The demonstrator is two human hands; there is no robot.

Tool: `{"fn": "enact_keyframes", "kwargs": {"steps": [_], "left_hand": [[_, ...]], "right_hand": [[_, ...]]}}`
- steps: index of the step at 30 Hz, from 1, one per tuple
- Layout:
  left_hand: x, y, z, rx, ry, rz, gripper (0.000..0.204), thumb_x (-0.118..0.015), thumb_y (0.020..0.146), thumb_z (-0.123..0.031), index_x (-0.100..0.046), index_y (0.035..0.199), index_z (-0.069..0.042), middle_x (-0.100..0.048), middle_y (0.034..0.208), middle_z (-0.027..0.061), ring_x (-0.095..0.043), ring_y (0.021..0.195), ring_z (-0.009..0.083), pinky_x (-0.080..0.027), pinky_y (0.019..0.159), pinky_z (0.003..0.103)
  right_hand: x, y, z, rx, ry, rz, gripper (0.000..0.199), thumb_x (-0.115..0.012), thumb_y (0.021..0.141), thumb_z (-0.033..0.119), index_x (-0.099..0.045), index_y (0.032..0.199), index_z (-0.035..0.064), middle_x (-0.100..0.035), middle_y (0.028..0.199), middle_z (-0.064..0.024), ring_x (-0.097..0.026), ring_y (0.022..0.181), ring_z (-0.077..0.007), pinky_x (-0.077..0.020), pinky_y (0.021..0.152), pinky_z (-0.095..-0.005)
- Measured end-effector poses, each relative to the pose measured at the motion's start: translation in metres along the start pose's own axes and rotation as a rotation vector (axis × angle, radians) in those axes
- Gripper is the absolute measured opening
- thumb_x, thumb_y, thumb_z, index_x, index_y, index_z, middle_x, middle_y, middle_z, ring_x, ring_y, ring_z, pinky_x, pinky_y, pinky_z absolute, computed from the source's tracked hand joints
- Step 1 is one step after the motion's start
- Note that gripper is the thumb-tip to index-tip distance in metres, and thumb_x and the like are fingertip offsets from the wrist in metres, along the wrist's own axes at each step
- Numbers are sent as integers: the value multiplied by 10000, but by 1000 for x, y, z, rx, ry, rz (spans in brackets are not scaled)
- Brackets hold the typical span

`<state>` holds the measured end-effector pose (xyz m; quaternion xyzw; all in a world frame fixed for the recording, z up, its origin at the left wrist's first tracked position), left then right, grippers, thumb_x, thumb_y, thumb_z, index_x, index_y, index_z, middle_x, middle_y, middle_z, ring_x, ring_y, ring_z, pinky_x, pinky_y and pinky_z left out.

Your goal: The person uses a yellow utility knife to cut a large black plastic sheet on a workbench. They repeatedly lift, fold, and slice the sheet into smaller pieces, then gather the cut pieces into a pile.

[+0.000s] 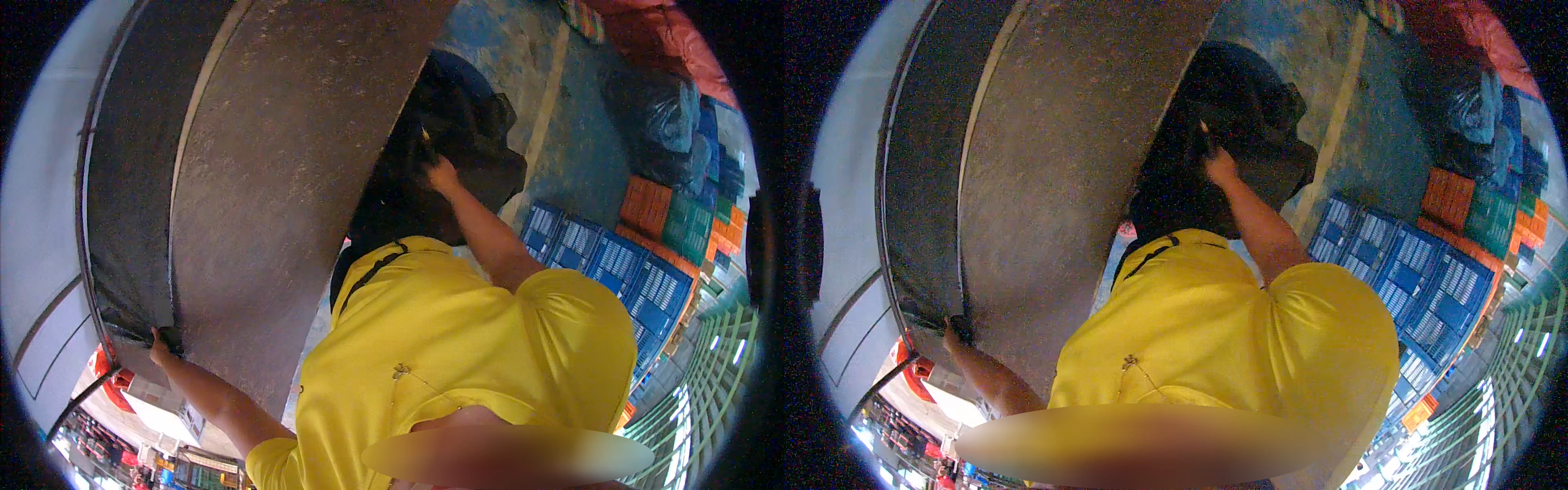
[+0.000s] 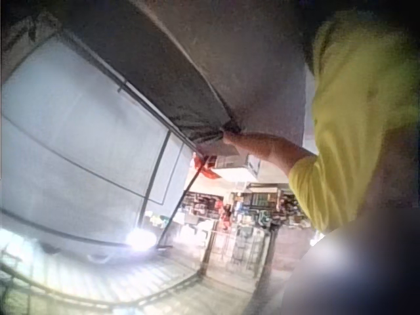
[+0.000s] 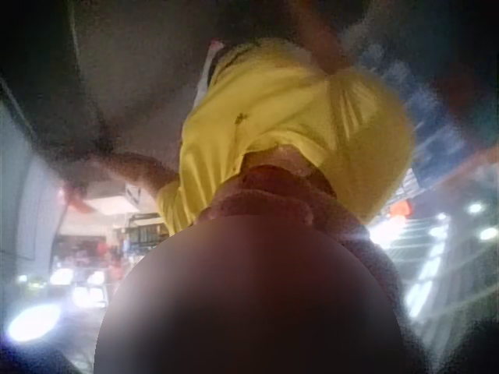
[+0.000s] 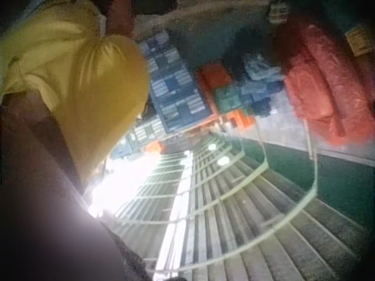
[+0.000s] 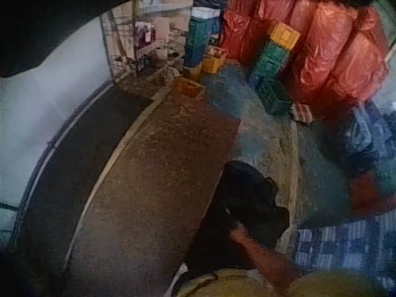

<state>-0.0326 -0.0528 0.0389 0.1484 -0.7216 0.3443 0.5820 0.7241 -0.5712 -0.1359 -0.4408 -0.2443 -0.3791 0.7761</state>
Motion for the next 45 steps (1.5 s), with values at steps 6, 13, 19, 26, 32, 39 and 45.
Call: {"fn": "enact_keyframes", "kwargs": {"steps": [6,13,19,26,32,39,45], "left_hand": [[-8,-18,6,-91,91,-170,957,-708,622,-725,-638,1007,149,-649,1050,264,-633,985,379,-504,841,437],[-3,-64,-7,-117,-192,-227,906,-768,593,-670,-649,976,143,-656,1019,277,-632,990,376,-492,829,441],[3,-70,-17,-104,-339,-133,738,-827,666,-487,-646,1053,115,-678,982,173,-639,918,292,-501,818,407],[60,-99,22,-56,-1202,-262,479,-688,867,-300,-586,1094,109,-643,1040,165,-611,886,270,-485,761,374],[-8,-295,147,-132,-524,-528,396,-681,861,-241,-601,1083,78,-650,1016,197,-609,896,276,-462,826,373],[-76,-422,234,480,-362,-420,606,-706,795,-447,-560,1071,74,-614,986,275,-574,978,443,-443,861,460],[12,-335,125,196,-30,-545,689,-634,736,-129,-388,1363,15,-411,1401,208,-350,1318,361,-284,1079,481]], "right_hand": [[125,-30,-24,-265,-301,-572,448,-564,890,347,-560,1192,17,-604,1160,-217,-600,1038,-323,-476,875,-428],[144,150,459,1058,-160,-614,478,-693,822,372,-604,1081,-19,-597,1044,-225,-569,979,-406,-466,809,-427],[23,197,645,608,-552,-559,546,-618,857,432,-546,1210,23,-544,1246,-241,-526,1151,-392,-413,974,-472],[122,191,647,779,-51,-372,683,-630,792,565,-590,1172,-1,-615,1153,-248,-594,1064,-392,-462,908,-460],[206,146,374,652,-234,-347,553,-533,921,452,-560,1215,-16,-626,1133,-233,-594,1072,-375,-459,887,-425],[204,150,178,587,-514,-554,665,-475,918,548,-475,1330,25,-557,1251,-233,-561,1106,-390,-446,906,-475],[223,185,198,53,-681,-716,666,-569,871,544,-556,1221,-23,-553,1239,-272,-611,999,-393,-508,821,-445]]}}
Point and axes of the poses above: each hand's wrist, its own y-axis towards the middle knuckle, its own x-axis out of the back of the hand, z = x × y, the point moved 2 cm from there along y, towards the middle knuckle
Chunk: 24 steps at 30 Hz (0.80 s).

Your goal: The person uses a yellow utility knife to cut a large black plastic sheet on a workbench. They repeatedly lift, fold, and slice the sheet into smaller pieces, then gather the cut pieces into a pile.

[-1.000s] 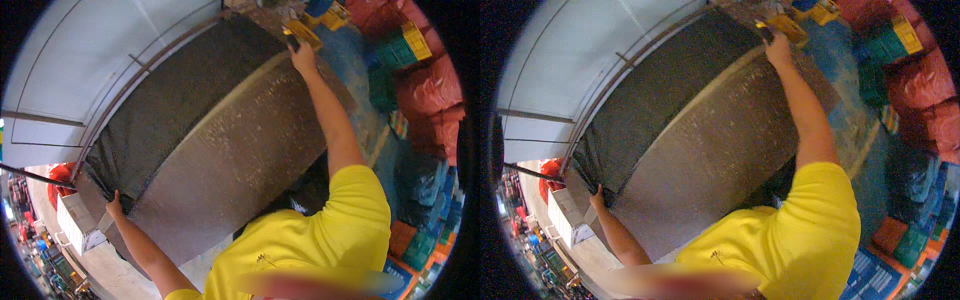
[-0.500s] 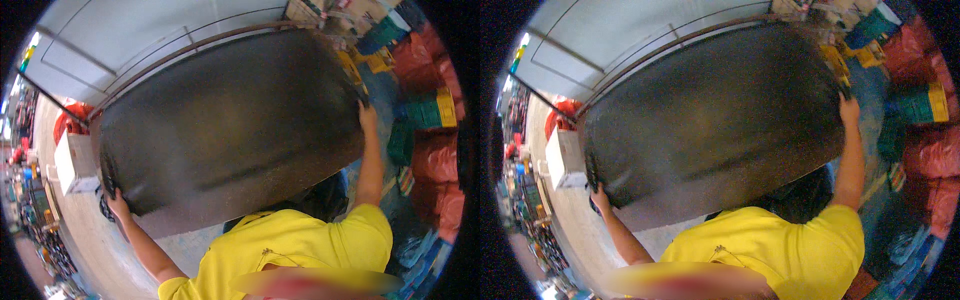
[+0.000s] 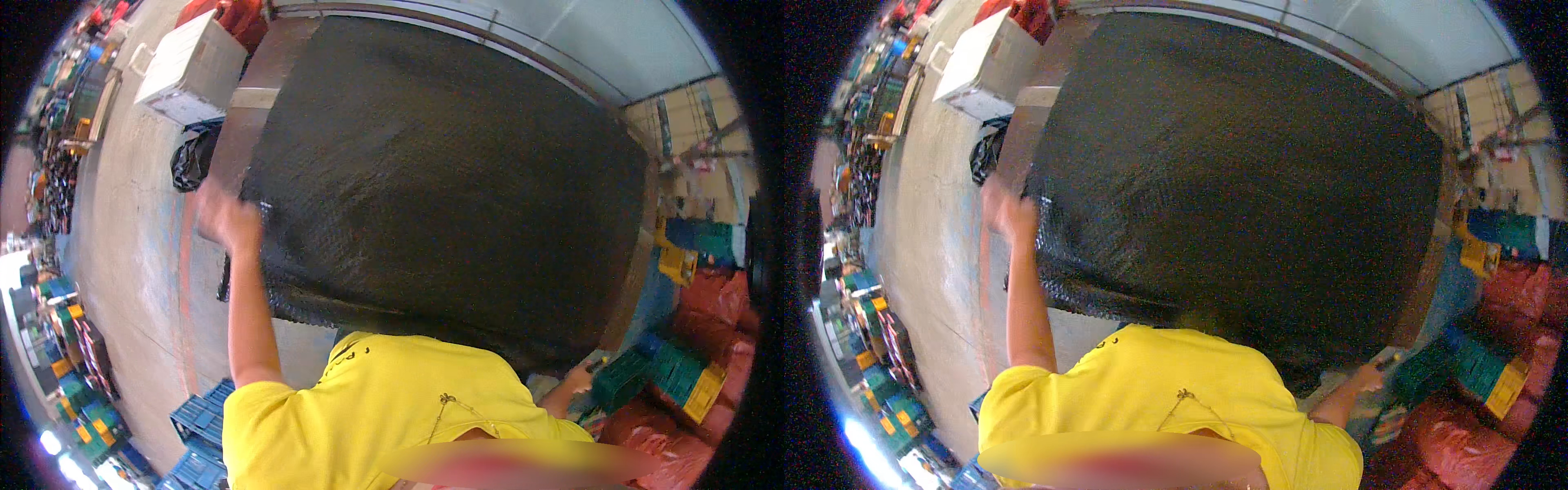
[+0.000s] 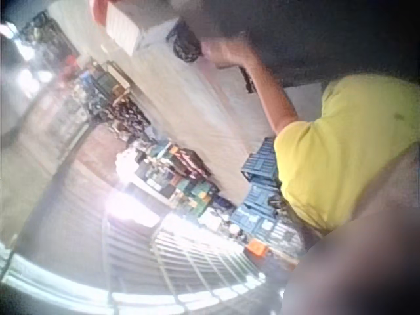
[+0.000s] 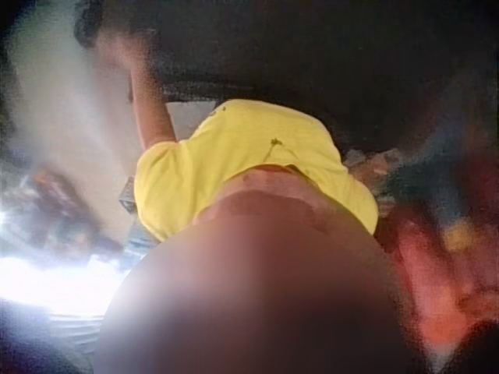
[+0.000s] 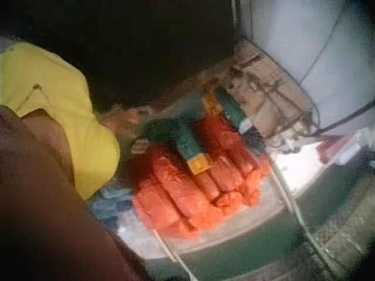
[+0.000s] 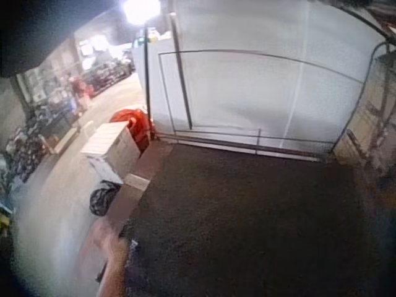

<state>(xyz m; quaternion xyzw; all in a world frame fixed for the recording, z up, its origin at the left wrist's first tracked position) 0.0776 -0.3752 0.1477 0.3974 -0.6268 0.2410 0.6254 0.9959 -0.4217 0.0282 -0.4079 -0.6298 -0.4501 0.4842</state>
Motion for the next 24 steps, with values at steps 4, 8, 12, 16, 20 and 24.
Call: {"fn": "enact_keyframes", "kwargs": {"steps": [4,8,12,16,20,24], "left_hand": [[-52,41,-94,-163,-246,91,691,-394,955,-457,-245,1463,-14,-226,1535,160,-143,1439,307,-127,1140,529],[-90,37,-94,-97,-38,93,747,-316,956,-528,-164,1491,-30,-124,1569,128,-67,1457,266,-44,1149,525],[-93,25,-81,-100,-47,64,761,-332,947,-541,-185,1485,-24,-141,1564,137,-72,1456,271,-51,1151,515],[-82,14,-81,-68,16,72,769,-334,944,-560,-196,1484,-31,-150,1563,137,-84,1455,269,-79,1147,520],[-83,10,-76,-90,52,46,761,-332,946,-568,-229,1476,-32,-178,1556,140,-136,1444,290,-137,1132,532],[-96,10,-71,-124,82,92,764,-331,949,-561,-219,1475,-18,-190,1550,157,-151,1440,305,-145,1129,534]], "right_hand": [[113,-32,162,260,559,-155,524,-694,820,376,-609,1128,-40,-639,1101,-224,-629,973,-356,-512,797,-453],[207,-264,363,1043,1045,547,361,-623,841,164,-598,1137,-40,-648,1062,-206,-634,927,-344,-498,815,-407],[275,-580,438,2069,948,641,369,-555,914,294,-543,1264,179,-621,1178,-128,-597,1070,-328,-487,875,-418],[305,-713,453,2346,766,351,284,-569,886,296,-568,1163,237,-662,867,-143,-661,782,-368,-535,661,-479],[265,-601,470,2456,497,321,289,-526,898,314,-560,1182,277,-670,868,-136,-666,811,-345,-546,671,-483],[230,-299,429,2318,273,141,394,-503,939,352,-461,1330,377,-619,1059,-108,-633,941,-323,-543,761,-447]]}}
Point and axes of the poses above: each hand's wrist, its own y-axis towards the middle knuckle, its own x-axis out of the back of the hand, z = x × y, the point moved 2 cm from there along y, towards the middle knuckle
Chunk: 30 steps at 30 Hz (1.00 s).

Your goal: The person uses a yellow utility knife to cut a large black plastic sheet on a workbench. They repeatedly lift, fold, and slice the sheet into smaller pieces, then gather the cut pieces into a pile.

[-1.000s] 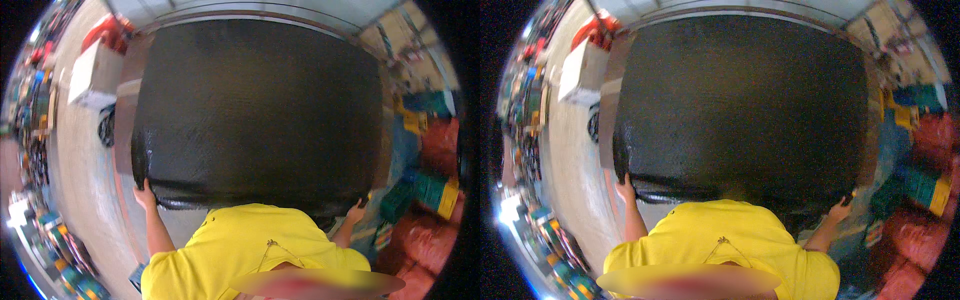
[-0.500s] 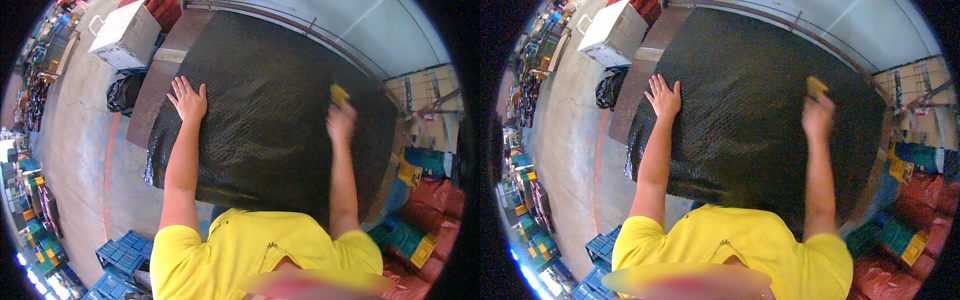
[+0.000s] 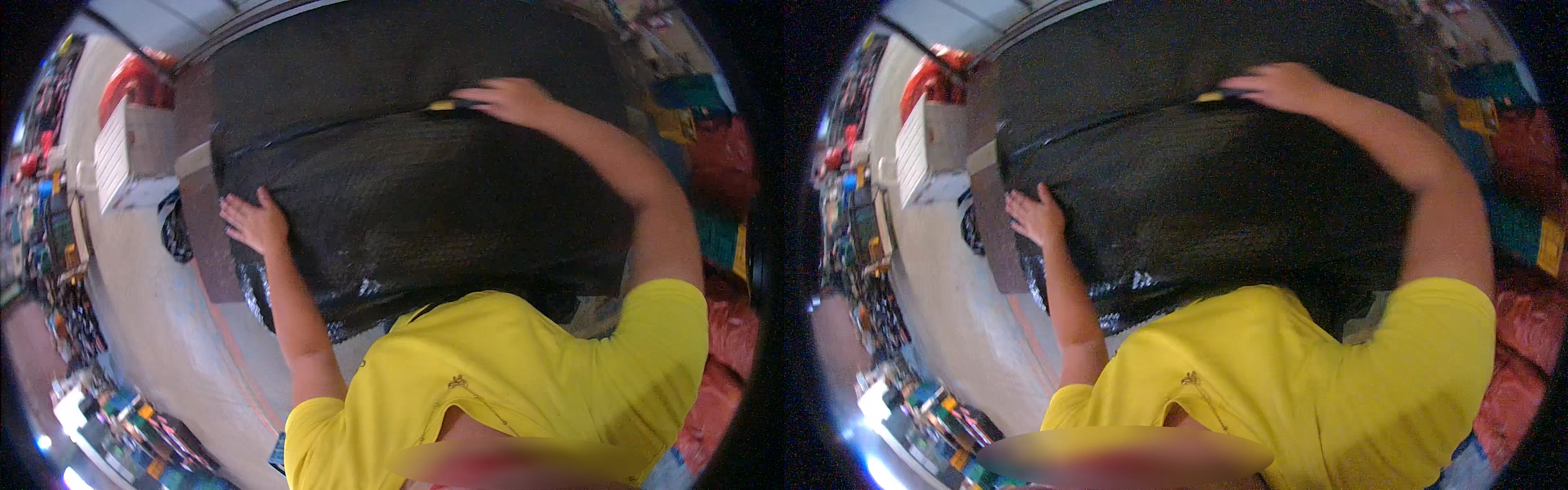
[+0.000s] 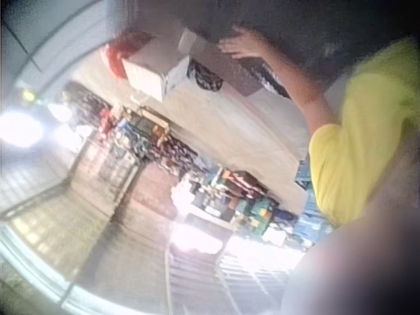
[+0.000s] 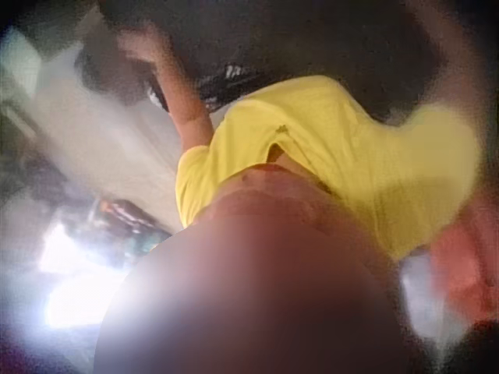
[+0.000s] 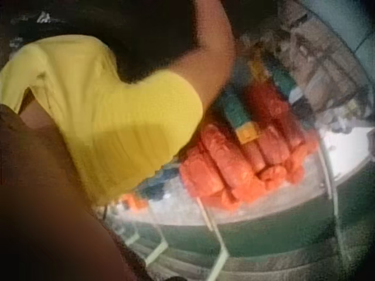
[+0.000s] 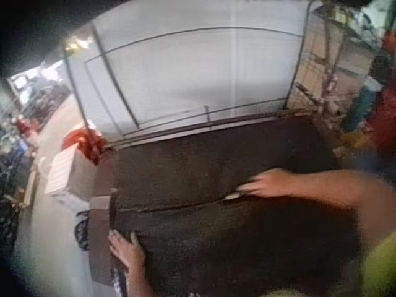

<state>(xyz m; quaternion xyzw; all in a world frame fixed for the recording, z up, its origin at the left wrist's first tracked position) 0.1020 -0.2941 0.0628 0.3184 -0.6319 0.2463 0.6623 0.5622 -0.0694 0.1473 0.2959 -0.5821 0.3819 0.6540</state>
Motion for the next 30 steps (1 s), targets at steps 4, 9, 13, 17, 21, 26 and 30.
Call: {"fn": "enact_keyframes", "kwargs": {"steps": [4,9,13,17,21,26,30], "left_hand": [[11,6,0,23,-31,88,790,-314,943,-599,-226,1473,-20,-177,1553,154,-133,1443,306,-140,1131,534],[63,31,-59,75,107,217,766,-622,803,-462,-362,1420,-89,-300,1484,184,-239,1388,350,-183,1075,630],[90,18,-215,-1027,-496,-52,902,-707,669,-34,-291,1458,-169,-347,1467,117,-241,1384,372,-249,1092,543],[102,-22,-315,-1775,-178,373,623,-789,708,-275,-569,1286,-358,-55,1585,66,62,1440,390,-29,1098,671],[112,-30,-320,-1832,278,353,647,-792,698,-292,-553,1290,-394,-56,1585,68,78,1440,382,-25,1097,673],[83,-17,-314,-1831,187,189,660,-795,696,-273,-550,1303,-361,-67,1583,70,78,1442,371,-30,1104,660],[34,62,-302,-1194,-210,-58,677,-632,821,-433,-381,1419,-236,-305,1487,111,-200,1384,378,-185,1082,601]], "right_hand": [[80,-266,-131,-712,-301,344,464,-605,858,250,-513,1312,246,-604,1109,-174,-587,1028,-387,-494,848,-439],[37,-315,-59,-1481,-12,-123,394,-452,917,194,-497,1282,52,-574,1221,-212,-563,1110,-375,-450,934,-437],[-27,-134,102,-873,421,-368,511,-496,926,121,-370,1421,139,-527,1307,-187,-560,1128,-372,-448,953,-441],[-26,-23,174,-985,542,-332,515,-464,951,157,-334,1440,256,-590,945,-240,-607,883,-421,-507,779,-487],[-43,-103,245,-1072,521,-85,589,-467,923,131,-298,1449,336,-568,966,-234,-612,852,-419,-520,734,-490],[-116,-283,399,-1264,534,261,675,-510,883,88,-285,1456,366,-541,1020,-223,-594,882,-412,-513,760,-487],[-129,-301,420,-1545,258,-300,660,-648,808,104,-391,1413,159,-538,1055,-214,-543,1010,-396,-472,850,-458]]}}
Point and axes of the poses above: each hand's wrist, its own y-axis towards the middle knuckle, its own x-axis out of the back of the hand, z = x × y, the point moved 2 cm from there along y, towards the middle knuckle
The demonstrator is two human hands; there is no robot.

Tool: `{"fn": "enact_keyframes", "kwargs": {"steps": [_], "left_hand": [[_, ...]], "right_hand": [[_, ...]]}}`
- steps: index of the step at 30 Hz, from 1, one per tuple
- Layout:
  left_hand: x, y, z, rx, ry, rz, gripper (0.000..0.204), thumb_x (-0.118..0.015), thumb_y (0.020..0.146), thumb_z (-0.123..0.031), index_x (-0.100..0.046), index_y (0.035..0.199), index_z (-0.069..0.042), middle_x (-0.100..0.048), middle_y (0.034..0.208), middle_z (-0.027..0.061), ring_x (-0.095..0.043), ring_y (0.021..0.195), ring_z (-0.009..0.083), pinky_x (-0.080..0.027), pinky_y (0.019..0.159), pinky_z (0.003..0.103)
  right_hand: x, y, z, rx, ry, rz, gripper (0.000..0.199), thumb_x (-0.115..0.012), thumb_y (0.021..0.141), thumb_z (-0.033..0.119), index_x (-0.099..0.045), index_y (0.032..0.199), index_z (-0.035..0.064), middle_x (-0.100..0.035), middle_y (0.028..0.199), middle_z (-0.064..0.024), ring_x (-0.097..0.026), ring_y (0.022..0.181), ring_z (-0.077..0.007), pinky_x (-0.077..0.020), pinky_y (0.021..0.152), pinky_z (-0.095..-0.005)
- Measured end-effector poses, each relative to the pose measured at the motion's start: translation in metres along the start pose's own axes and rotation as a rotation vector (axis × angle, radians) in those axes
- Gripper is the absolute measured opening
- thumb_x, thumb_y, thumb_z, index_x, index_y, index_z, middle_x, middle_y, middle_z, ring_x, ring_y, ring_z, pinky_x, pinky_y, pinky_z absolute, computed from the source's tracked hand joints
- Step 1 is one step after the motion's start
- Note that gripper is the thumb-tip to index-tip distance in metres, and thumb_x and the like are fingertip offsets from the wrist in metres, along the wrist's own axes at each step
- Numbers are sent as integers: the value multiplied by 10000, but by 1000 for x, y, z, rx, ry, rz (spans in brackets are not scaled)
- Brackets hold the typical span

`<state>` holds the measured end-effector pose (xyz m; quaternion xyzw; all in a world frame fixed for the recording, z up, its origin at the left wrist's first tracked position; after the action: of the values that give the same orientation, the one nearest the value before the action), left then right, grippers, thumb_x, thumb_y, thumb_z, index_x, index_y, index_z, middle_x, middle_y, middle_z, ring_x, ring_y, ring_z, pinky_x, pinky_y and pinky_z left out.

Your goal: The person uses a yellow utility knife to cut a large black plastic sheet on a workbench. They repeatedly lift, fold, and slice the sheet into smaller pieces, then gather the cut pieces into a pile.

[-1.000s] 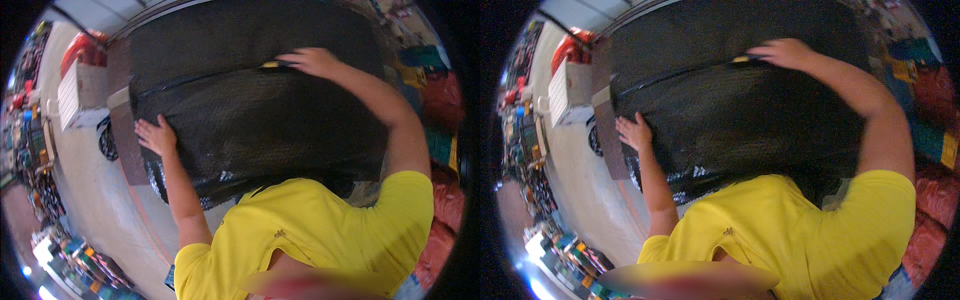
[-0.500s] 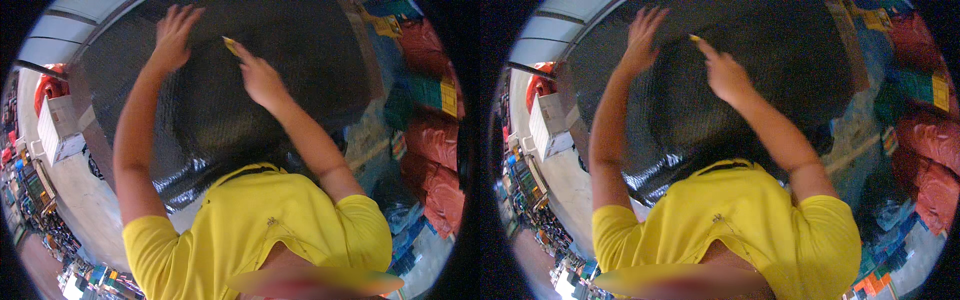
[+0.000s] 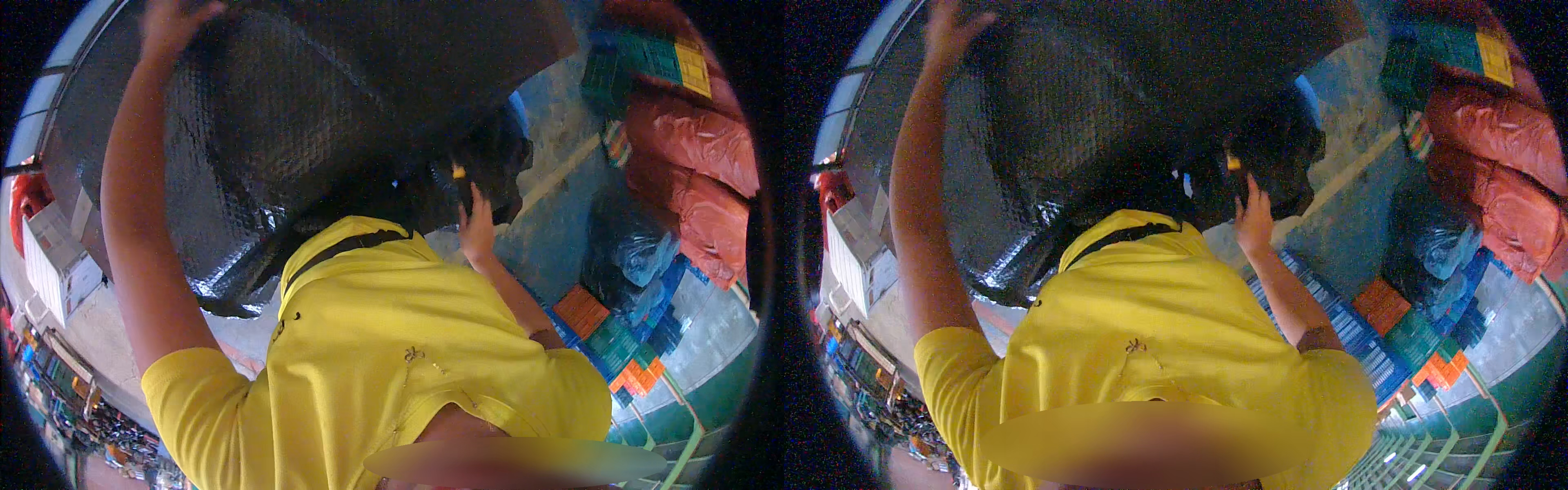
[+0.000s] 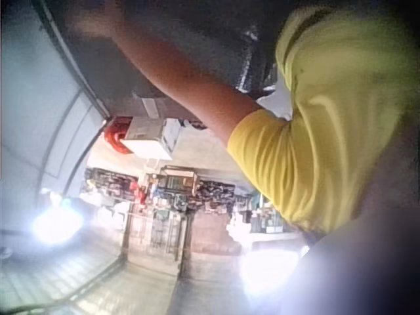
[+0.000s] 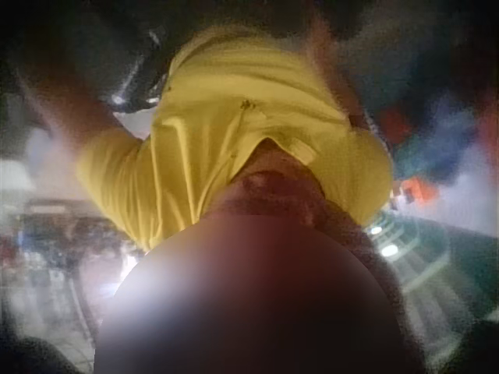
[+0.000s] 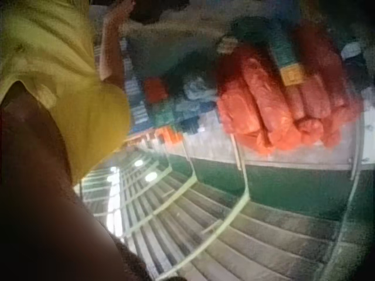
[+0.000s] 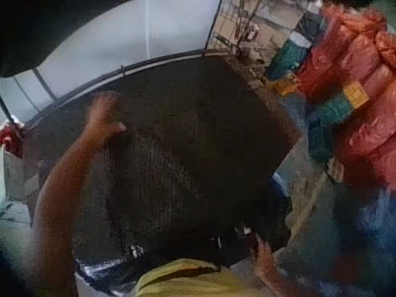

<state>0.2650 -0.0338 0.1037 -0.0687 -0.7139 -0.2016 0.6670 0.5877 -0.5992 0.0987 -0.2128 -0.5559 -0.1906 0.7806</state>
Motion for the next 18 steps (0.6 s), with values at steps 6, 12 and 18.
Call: {"fn": "enact_keyframes", "kwargs": {"steps": [6,12,18], "left_hand": [[-85,-46,163,867,205,413,1094,-291,772,-827,-144,1482,-8,-114,1552,185,-60,1434,361,24,1067,650],[-71,-63,162,807,316,523,1112,-267,751,-857,-113,1503,-51,-75,1575,136,-15,1439,385,64,1065,660],[-43,-82,153,805,219,435,1060,-299,775,-826,-197,1486,-47,-183,1550,147,-152,1420,383,-33,1094,639]], "right_hand": [[-29,109,165,530,284,-207,519,-824,623,384,-640,945,20,-511,1287,-192,-441,1220,-387,-338,1022,-509],[-42,121,36,17,418,-360,374,-730,705,173,-619,1036,40,-677,971,-184,-661,901,-351,-521,781,-441],[-64,87,-238,-516,-497,590,469,-644,766,306,-594,1146,35,-590,1187,-228,-572,1082,-399,-478,917,-443]]}}
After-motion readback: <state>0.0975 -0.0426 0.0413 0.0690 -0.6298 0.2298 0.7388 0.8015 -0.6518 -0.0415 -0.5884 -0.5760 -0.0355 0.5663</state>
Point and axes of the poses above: each hand's wrist, its own y-axis towards the middle knuckle, its own x-axis out of the back of the hand, z = x × y, the point moved 2 cm from there along y, towards the middle knuckle
